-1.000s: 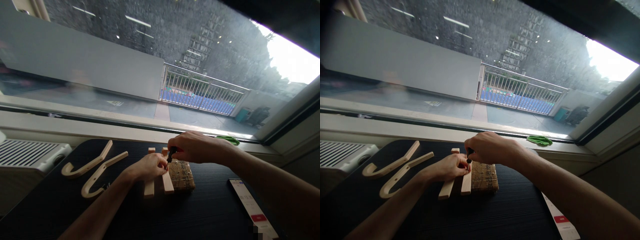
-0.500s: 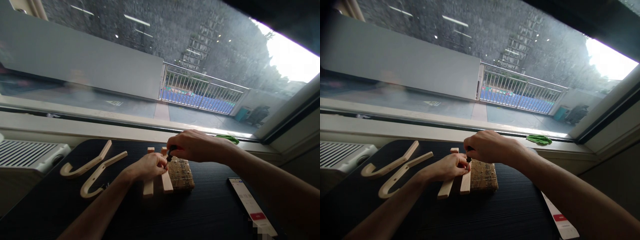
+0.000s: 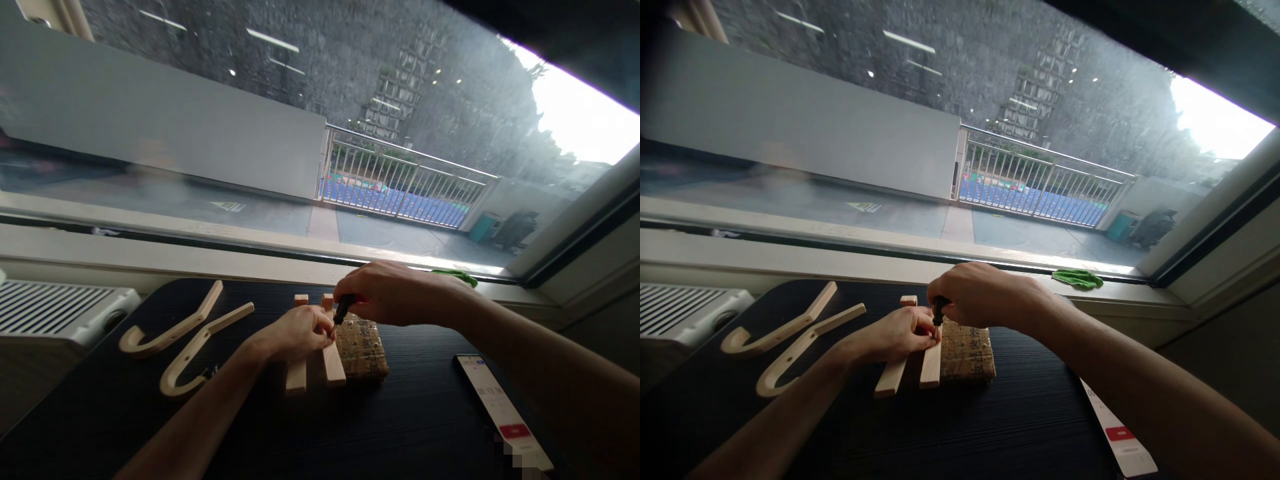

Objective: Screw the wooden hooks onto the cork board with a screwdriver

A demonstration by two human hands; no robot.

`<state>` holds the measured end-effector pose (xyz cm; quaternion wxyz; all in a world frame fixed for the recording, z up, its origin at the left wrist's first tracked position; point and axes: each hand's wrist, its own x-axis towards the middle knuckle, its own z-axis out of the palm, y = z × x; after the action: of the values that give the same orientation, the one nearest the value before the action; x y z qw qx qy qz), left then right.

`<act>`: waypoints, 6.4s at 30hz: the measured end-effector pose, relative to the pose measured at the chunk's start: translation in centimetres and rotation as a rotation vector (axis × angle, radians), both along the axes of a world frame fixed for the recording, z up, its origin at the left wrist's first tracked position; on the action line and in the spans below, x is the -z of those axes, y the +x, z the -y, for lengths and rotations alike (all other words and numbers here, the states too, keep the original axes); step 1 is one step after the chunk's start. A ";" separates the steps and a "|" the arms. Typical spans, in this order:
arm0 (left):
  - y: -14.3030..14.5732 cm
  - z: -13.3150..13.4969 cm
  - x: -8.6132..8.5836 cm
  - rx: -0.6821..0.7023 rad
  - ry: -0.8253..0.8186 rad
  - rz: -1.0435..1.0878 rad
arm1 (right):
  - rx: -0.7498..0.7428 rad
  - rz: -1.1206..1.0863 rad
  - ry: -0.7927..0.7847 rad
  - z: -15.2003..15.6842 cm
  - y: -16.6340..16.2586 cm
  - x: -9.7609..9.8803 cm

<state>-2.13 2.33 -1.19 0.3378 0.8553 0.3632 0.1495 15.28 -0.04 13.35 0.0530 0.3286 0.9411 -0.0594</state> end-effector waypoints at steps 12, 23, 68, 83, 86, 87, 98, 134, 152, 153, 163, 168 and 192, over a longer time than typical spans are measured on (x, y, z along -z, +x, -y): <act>-0.1 0.0 0.2 -0.002 -0.006 0.012 | 0.066 0.096 0.086 0.3 -0.5 0.1; -0.1 -0.1 0.6 0.011 0.004 0.012 | 0.047 0.040 0.065 0.1 -0.5 0.0; 0.1 0.2 -0.5 -0.042 -0.045 -0.054 | 0.072 0.072 0.054 -0.2 -0.5 0.1; -0.1 0.1 -0.3 -0.019 -0.050 -0.044 | 0.077 0.138 0.060 0.2 -0.6 -0.3; 0.0 0.1 -0.4 -0.036 -0.050 -0.053 | 0.059 0.132 0.094 0.1 -0.5 -0.2; 0.1 0.1 -0.4 -0.040 -0.048 -0.056 | 0.056 0.136 0.110 0.0 -0.5 -0.1; 0.0 -0.1 0.4 -0.034 -0.008 -0.037 | 0.090 0.103 0.137 0.0 -1.0 0.6; -0.4 -0.3 0.3 -0.002 -0.025 -0.033 | -0.001 -0.005 0.067 -1.0 -0.8 1.9; -0.4 -0.2 0.3 0.047 -0.002 -0.004 | 0.085 0.129 0.140 -0.5 -1.4 1.5; -0.4 -0.2 0.2 0.049 -0.003 -0.005 | 0.093 0.134 0.153 -0.5 -1.5 1.6; -0.4 -0.3 0.2 0.059 0.012 0.016 | -0.017 0.176 0.008 -0.2 -1.0 1.3; -0.5 -0.3 0.3 0.051 0.013 0.033 | -0.059 0.137 -0.035 -0.6 -1.5 1.5; -0.3 -0.2 0.5 0.038 -0.013 0.062 | -0.069 0.132 -0.082 -0.8 -2.0 1.8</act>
<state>-2.43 2.54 -1.73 0.3572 0.8547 0.3373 0.1675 13.25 0.80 11.55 0.1302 0.2966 0.9432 -0.0742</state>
